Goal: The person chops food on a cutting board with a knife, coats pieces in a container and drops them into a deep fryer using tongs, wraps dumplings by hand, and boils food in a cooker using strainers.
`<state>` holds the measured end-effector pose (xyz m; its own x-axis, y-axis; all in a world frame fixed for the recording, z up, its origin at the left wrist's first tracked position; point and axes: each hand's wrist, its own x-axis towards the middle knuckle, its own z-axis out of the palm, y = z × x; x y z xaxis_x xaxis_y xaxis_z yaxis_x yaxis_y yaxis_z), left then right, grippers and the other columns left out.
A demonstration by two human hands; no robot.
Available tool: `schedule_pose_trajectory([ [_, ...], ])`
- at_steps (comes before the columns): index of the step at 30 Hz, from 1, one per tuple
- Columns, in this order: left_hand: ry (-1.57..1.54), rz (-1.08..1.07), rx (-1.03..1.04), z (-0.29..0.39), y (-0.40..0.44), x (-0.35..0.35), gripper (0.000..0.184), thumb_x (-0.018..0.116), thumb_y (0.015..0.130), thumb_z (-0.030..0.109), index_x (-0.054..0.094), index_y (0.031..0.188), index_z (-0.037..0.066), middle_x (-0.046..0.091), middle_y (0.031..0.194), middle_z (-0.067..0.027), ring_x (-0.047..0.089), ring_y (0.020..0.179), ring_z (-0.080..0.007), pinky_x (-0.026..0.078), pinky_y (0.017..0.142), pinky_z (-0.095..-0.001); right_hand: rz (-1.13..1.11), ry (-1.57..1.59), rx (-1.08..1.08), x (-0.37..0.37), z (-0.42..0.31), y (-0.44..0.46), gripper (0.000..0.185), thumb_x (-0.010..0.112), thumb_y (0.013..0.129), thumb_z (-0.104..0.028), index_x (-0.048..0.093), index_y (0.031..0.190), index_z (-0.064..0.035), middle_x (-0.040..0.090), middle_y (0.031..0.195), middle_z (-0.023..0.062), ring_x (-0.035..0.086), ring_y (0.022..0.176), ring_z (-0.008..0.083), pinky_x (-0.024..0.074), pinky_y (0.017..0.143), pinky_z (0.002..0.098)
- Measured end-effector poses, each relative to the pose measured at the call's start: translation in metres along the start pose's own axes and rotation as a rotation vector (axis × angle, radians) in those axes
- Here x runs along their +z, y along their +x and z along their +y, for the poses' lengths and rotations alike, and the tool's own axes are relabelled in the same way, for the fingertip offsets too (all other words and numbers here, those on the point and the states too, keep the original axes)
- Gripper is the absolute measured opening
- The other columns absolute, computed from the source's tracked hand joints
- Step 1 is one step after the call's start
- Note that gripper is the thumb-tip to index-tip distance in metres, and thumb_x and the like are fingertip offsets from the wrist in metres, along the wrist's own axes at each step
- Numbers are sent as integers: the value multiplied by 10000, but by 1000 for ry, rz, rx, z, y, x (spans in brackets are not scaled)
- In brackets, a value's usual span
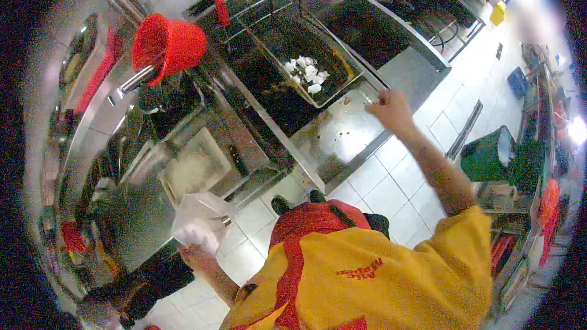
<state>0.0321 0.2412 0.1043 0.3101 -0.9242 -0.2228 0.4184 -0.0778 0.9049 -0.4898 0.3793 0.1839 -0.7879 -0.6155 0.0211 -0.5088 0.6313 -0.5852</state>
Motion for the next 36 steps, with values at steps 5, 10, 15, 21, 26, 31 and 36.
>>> schedule_pose_trajectory([
  [5,-19,103,99,-12,-27,-14,234,476,584,-50,394,761,80,417,784,-12,414,737,-141,360,687,-283,39,94,-31,72,9,-17,316,691,631,-285,577,633,10,582,626,210,588,616,364,461,590,431],
  [10,62,204,114,-18,-35,-34,220,489,675,-69,362,751,94,405,763,7,395,689,-115,353,607,-265,18,113,-25,126,13,-16,303,682,635,-284,591,652,5,588,652,215,588,650,384,469,612,445],
  [15,428,100,259,-61,-24,-89,216,480,718,-83,363,703,98,366,687,34,359,601,-78,316,503,-242,5,-5,-38,159,19,-6,280,692,650,-277,614,669,-9,608,729,204,603,719,358,484,639,439],
  [21,399,77,-77,-139,20,-148,213,520,692,-32,375,646,116,356,595,47,357,508,-64,314,398,-240,-26,-10,-69,167,5,2,284,710,657,-276,626,643,-6,603,587,194,607,561,354,480,573,425],
  [26,212,51,-286,-212,38,-134,178,543,701,-28,424,689,103,359,581,18,378,460,-100,324,300,-275,-63,18,-36,219,47,40,248,721,621,-213,577,620,-10,521,508,65,497,428,179,379,395,372],
  [31,266,-23,-534,-306,87,-118,98,459,802,210,469,794,113,412,668,-17,444,625,-181,464,565,-452,-82,-48,-127,239,57,41,164,711,687,-157,621,733,-28,589,569,75,530,416,158,429,394,315],
  [36,-148,-82,-820,-384,125,-94,356,311,848,429,511,875,136,492,840,-50,443,770,-228,377,880,-608,110,32,2,189,-8,-25,390,708,723,-328,589,921,-14,641,793,169,622,734,333,485,661,408],
])
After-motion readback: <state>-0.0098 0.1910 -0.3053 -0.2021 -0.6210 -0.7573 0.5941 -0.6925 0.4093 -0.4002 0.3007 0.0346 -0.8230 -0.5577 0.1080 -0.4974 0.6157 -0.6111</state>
